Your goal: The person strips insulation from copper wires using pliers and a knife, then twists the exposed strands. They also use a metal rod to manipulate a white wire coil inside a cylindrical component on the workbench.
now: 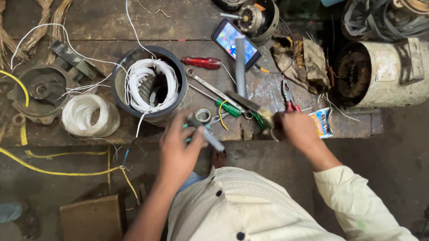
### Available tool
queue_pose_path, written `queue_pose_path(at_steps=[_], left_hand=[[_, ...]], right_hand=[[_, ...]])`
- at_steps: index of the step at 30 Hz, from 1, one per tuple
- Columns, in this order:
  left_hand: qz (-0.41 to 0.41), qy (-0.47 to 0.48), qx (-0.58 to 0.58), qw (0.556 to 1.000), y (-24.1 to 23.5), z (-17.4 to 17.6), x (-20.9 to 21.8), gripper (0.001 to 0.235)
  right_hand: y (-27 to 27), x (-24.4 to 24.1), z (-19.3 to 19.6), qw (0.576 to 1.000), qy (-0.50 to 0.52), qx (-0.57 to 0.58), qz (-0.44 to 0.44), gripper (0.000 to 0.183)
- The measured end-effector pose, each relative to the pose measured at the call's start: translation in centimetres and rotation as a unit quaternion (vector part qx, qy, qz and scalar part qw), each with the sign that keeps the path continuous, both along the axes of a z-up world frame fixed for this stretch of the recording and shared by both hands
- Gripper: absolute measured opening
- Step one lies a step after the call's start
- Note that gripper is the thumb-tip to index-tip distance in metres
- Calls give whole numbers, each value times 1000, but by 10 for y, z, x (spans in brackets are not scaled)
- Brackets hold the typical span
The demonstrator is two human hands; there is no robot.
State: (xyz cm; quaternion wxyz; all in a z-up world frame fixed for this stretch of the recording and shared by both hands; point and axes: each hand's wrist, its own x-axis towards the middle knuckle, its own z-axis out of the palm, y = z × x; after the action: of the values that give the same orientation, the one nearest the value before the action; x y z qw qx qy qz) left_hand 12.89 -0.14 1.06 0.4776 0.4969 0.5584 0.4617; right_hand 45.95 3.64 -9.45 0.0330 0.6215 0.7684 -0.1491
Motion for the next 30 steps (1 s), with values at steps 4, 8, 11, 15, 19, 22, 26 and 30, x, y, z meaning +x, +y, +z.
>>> queue_pose_path(at_steps=[4, 8, 11, 15, 19, 22, 26, 30], left_hand=[[-2, 18, -75, 997, -34, 9, -27, 21], [-5, 181, 111, 977, -52, 8, -51, 17], [27, 73, -47, 996, -62, -1, -62, 21], [60, -81, -121, 988, -59, -6, -67, 21], [32, -33, -74, 996, -52, 1, -67, 16], [18, 67, -54, 996, -50, 10, -70, 15], [12, 24, -76, 997, -43, 9, -81, 15], [2, -130, -102, 986, -49, -8, -97, 15]], right_hand=[[10, 22, -44, 995, -72, 58, 34, 12], [18, 14, -57, 995, -15, 81, 47, 22], [19, -5, -24, 999, -27, 34, 14, 17], [8, -53, 59, 988, 116, 100, 14, 26], [-13, -116, 96, 952, 286, 98, 38, 22], [6, -128, 73, 977, 180, 115, -4, 27], [55, -101, 1, 984, -6, 173, -51, 43], [48, -69, -57, 989, -12, 148, -27, 48]])
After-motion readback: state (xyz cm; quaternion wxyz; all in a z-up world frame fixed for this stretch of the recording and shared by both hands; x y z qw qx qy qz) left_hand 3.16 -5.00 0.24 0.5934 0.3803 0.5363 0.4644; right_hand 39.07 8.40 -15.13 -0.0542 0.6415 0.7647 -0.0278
